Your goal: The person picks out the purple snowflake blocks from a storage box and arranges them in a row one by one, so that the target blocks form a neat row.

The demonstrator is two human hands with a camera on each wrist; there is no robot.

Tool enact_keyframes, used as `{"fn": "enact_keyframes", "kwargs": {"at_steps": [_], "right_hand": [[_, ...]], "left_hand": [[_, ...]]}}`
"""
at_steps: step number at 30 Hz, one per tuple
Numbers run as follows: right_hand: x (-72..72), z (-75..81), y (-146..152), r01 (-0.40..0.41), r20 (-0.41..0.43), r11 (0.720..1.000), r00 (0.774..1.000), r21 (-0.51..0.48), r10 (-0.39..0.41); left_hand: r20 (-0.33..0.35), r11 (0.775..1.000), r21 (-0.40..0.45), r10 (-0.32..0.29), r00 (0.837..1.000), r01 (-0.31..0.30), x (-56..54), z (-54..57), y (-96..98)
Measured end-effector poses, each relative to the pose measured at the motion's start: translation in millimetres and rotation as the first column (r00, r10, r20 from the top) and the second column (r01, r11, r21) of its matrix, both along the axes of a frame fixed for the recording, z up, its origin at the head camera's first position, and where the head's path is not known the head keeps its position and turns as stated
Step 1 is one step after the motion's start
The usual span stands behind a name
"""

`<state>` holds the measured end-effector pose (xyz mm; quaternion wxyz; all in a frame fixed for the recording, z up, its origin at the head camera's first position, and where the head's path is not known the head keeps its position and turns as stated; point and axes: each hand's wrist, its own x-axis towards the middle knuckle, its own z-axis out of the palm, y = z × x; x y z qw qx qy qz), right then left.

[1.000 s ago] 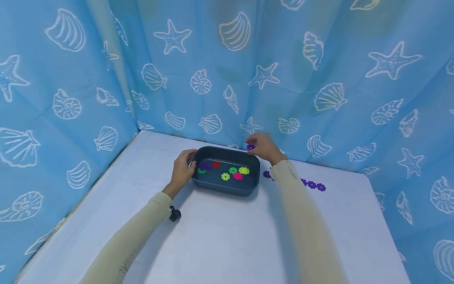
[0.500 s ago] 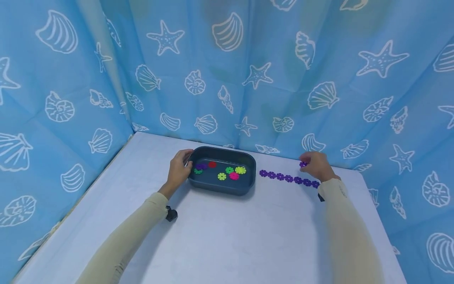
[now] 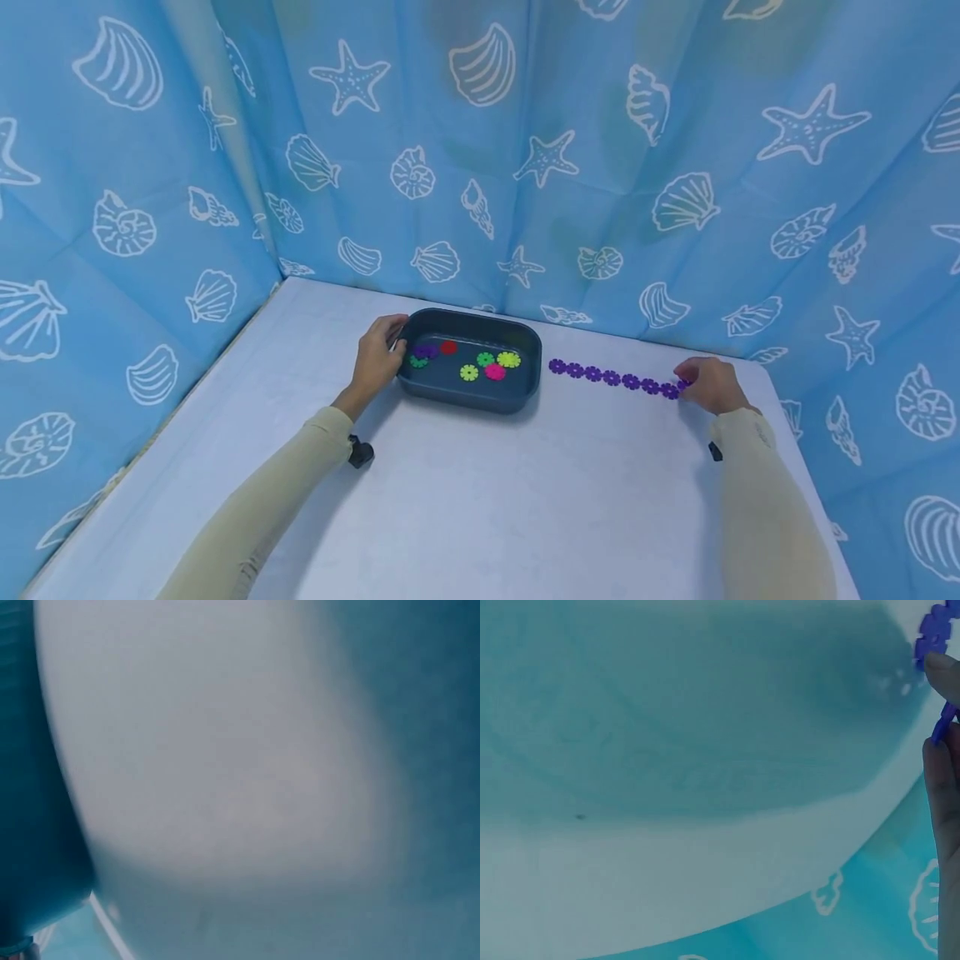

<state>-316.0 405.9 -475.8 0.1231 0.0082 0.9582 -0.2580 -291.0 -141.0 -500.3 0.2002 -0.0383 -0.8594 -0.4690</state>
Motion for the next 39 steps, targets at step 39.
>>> {"fn": "enact_keyframes", "kwargs": {"at_steps": [39], "right_hand": [[12.3,-15.1,17.0,0.085,0.044,0.995,0.996,-0.06,-0.082]], "left_hand": [[-0.02,0.999,0.037,-0.036,0.999,0.037,0.7,0.9,-2.5]]}}
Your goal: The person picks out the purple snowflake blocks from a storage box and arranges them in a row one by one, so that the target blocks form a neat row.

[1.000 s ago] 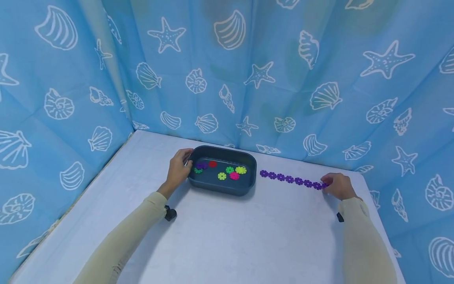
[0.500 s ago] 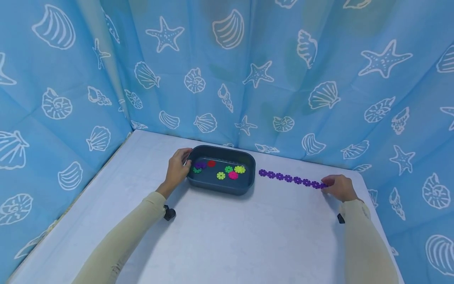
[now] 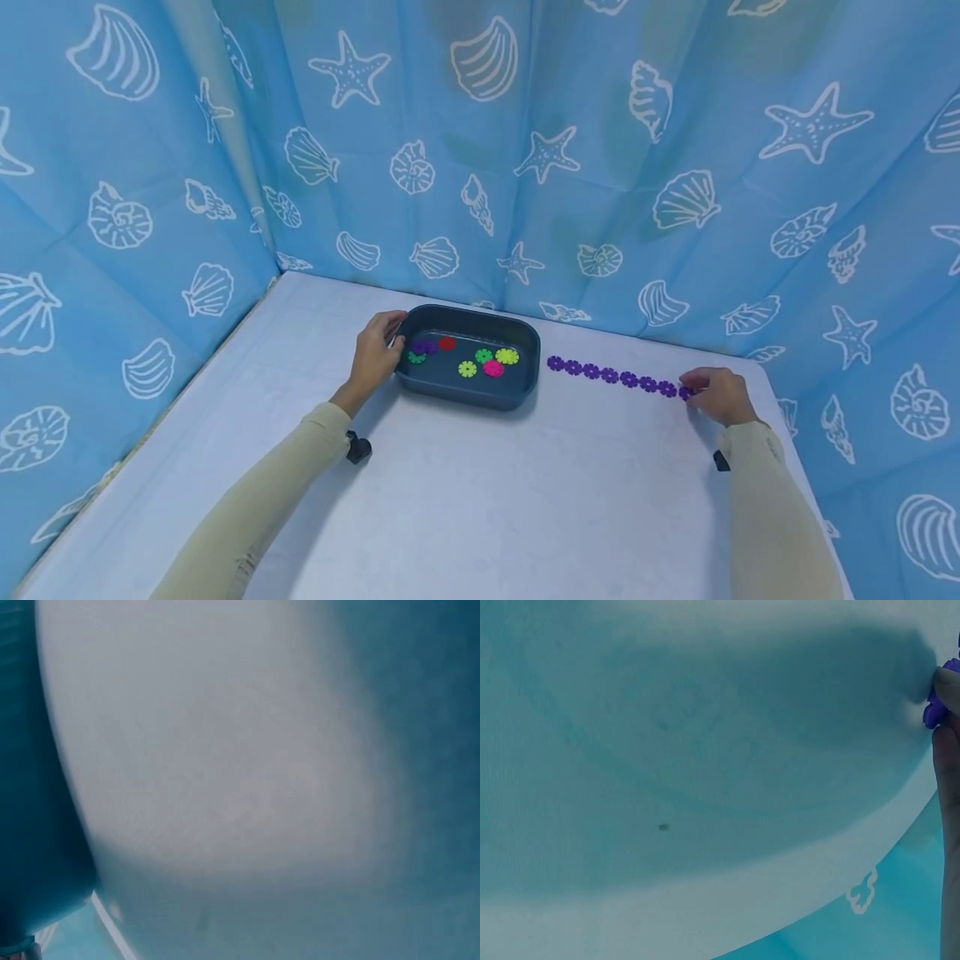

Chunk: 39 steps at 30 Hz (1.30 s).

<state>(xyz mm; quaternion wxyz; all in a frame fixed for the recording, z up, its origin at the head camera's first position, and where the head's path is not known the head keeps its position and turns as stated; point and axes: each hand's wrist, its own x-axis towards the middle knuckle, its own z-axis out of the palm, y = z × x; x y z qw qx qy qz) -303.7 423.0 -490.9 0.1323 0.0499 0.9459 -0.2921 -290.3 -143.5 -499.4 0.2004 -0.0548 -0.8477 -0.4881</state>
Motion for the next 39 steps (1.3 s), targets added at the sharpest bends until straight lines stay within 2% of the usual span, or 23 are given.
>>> {"fn": "enact_keyframes", "kwargs": {"at_steps": [7,12,15,20,22,25,29,30,32,34,39], "right_hand": [[-0.6,6.8,-7.7,0.006,-0.014,1.0,1.0,-0.003,-0.006],[-13.2,22.4,-37.3,-0.036,-0.125,0.999,0.992,-0.015,0.034],[-26.7,38.0,-77.7,-0.105,-0.195,0.994,0.976,-0.008,0.101],[-45.5,63.2,-170.9,-0.208,-0.239,0.977,0.952,-0.055,0.19],[-49.6,70.5,-209.4,-0.269,-0.27,0.959,0.933,-0.083,0.239],[-52.9,76.2,-262.8,-0.399,-0.335,0.912,0.875,-0.095,0.349],[-51.1,72.0,-324.3,-0.53,-0.403,0.843,0.794,-0.092,0.455],[-49.6,69.2,-337.3,-0.546,-0.407,0.832,0.786,-0.1,0.466],[-47.7,62.0,-359.6,-0.571,-0.403,0.813,0.774,-0.111,0.488],[-45.4,55.4,-377.4,-0.583,-0.377,0.804,0.776,-0.121,0.506],[-41.9,46.5,-405.6,-0.592,-0.307,0.802,0.78,-0.08,0.545]], "left_hand": [[0.003,1.0,-0.006,0.006,1.0,-0.006,-1.0,0.1,-0.3],[0.028,1.0,-0.005,0.021,0.999,-0.021,1.0,1.6,0.3],[0.027,0.999,-0.015,0.031,0.999,-0.031,1.9,1.7,-0.1],[0.019,0.999,-0.021,0.025,0.999,-0.025,2.2,0.9,0.3],[0.017,1.0,-0.018,0.02,1.0,-0.02,2.0,1.3,1.0],[0.014,1.0,-0.019,0.018,1.0,-0.018,1.1,1.5,1.7],[0.016,1.0,-0.02,0.022,1.0,-0.022,0.5,2.0,1.4],[0.018,1.0,-0.019,0.025,1.0,-0.024,0.5,2.3,1.4],[0.027,0.999,-0.025,0.029,0.999,-0.029,0.0,2.0,1.4],[0.034,0.999,-0.032,0.033,0.999,-0.032,-0.7,1.3,1.4],[0.031,0.999,-0.043,0.033,0.999,-0.031,-1.9,0.8,1.7]]}}
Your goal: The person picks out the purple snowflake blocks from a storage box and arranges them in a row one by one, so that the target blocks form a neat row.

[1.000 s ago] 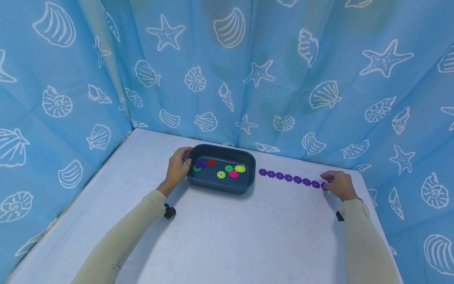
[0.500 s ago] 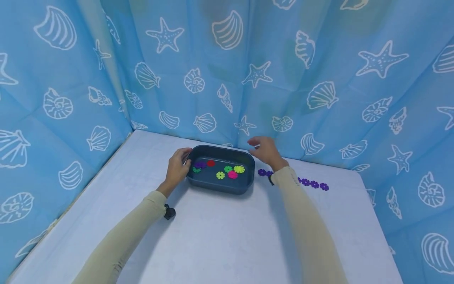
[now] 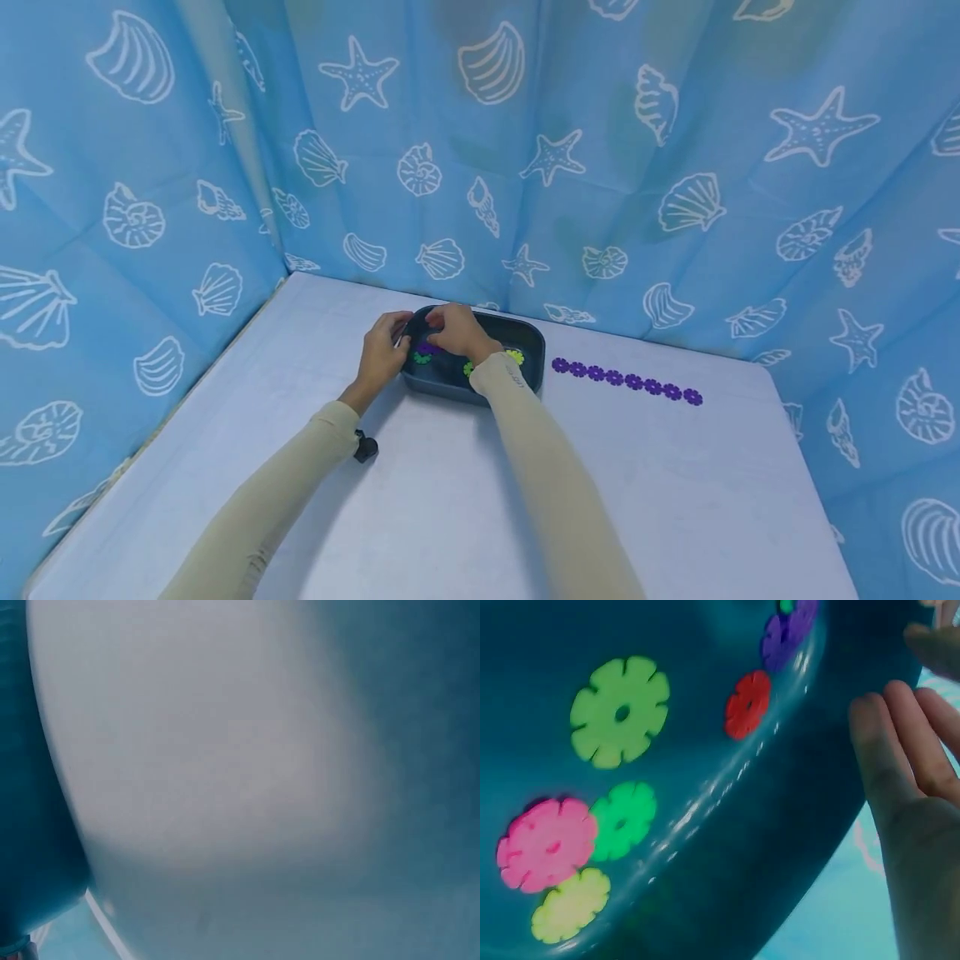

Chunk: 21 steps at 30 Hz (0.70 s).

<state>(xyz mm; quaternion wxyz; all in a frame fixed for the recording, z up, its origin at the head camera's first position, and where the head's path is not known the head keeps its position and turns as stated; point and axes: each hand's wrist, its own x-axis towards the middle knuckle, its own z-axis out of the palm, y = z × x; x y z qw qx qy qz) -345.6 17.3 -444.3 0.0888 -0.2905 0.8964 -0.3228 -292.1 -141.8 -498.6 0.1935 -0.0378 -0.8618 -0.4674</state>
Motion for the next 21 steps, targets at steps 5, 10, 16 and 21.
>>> {"fn": "enact_keyframes", "kwargs": {"at_steps": [5,10,16,21], "right_hand": [[-1.9,0.6,-15.0,-0.027,-0.007,0.997,1.0,0.075,0.027],[-5.8,-1.6,-18.6,-0.05,0.008,0.991,0.999,0.126,0.049],[-13.2,-11.5,-16.6,-0.088,0.017,0.975,0.996,0.204,0.086],[-16.9,-19.6,-14.6,-0.124,0.012,0.971,0.992,0.202,0.125]], "left_hand": [[-0.031,1.0,0.007,0.003,1.0,-0.003,-0.4,0.6,-3.2],[-0.048,1.0,-0.008,0.006,0.999,-0.007,-0.5,-1.1,-4.5],[-0.02,0.999,-0.028,0.033,0.999,-0.034,-1.3,-3.4,-2.3],[-0.01,0.999,-0.03,0.039,0.999,-0.04,0.9,-1.1,-0.2]]}}
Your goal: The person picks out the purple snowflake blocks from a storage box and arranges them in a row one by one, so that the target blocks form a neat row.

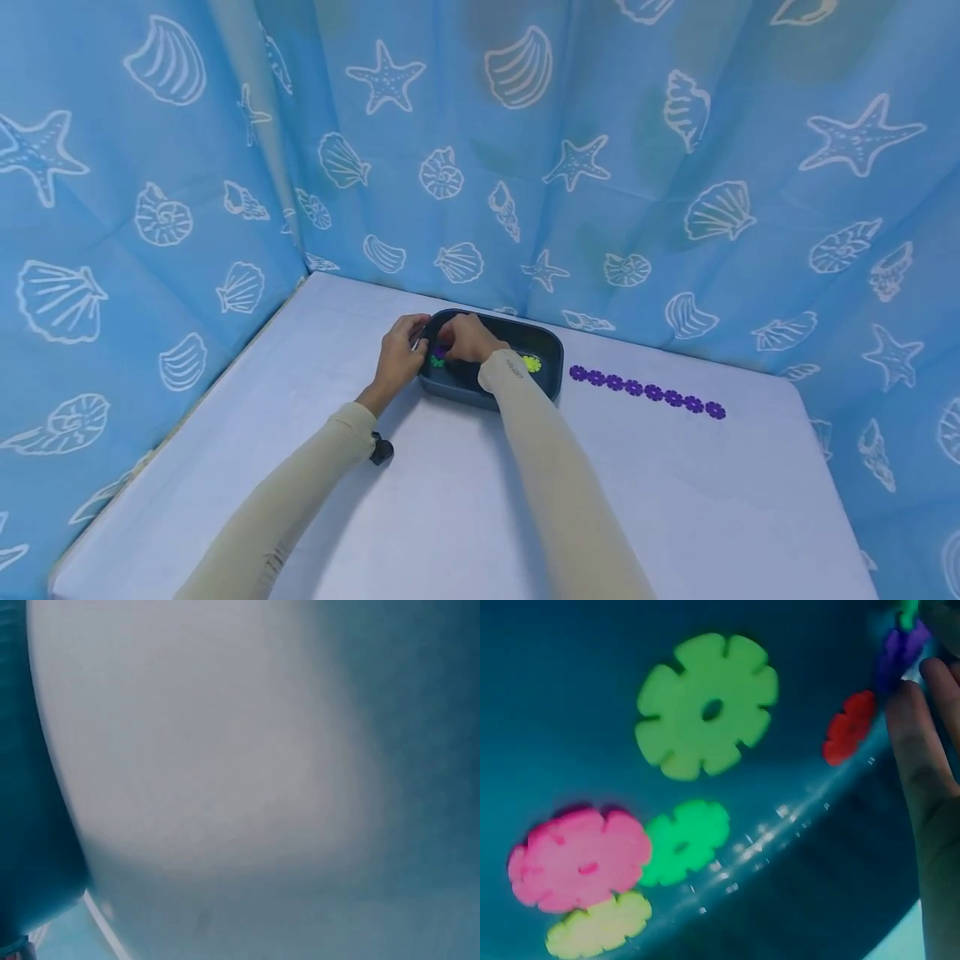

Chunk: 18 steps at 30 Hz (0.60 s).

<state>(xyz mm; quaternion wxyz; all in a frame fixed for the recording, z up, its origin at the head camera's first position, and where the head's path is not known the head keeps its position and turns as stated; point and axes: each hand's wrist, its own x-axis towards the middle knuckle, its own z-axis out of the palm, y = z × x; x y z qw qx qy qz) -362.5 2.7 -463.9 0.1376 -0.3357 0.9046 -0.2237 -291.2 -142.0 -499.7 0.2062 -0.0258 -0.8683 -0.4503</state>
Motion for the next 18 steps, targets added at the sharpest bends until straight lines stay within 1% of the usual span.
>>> {"fn": "enact_keyframes", "kwargs": {"at_steps": [6,11,15,18], "right_hand": [[-2.2,-6.0,3.6,-0.005,-0.023,0.999,1.0,-0.037,0.005],[-3.5,-9.0,3.5,0.012,-0.014,0.998,1.0,-0.064,-0.012],[-3.8,-9.5,2.9,0.022,-0.008,0.996,1.0,-0.083,-0.023],[-3.4,-6.0,4.2,0.034,0.001,0.993,0.999,-0.109,-0.034]], "left_hand": [[-0.009,1.0,0.005,-0.011,1.0,0.011,0.5,1.9,4.6],[-0.001,1.0,0.001,-0.008,1.0,0.008,-0.6,1.5,4.5],[-0.006,1.0,0.003,-0.011,1.0,0.011,-0.6,0.7,1.6],[0.006,1.0,0.008,-0.013,1.0,0.013,0.4,-0.3,-1.8]]}}
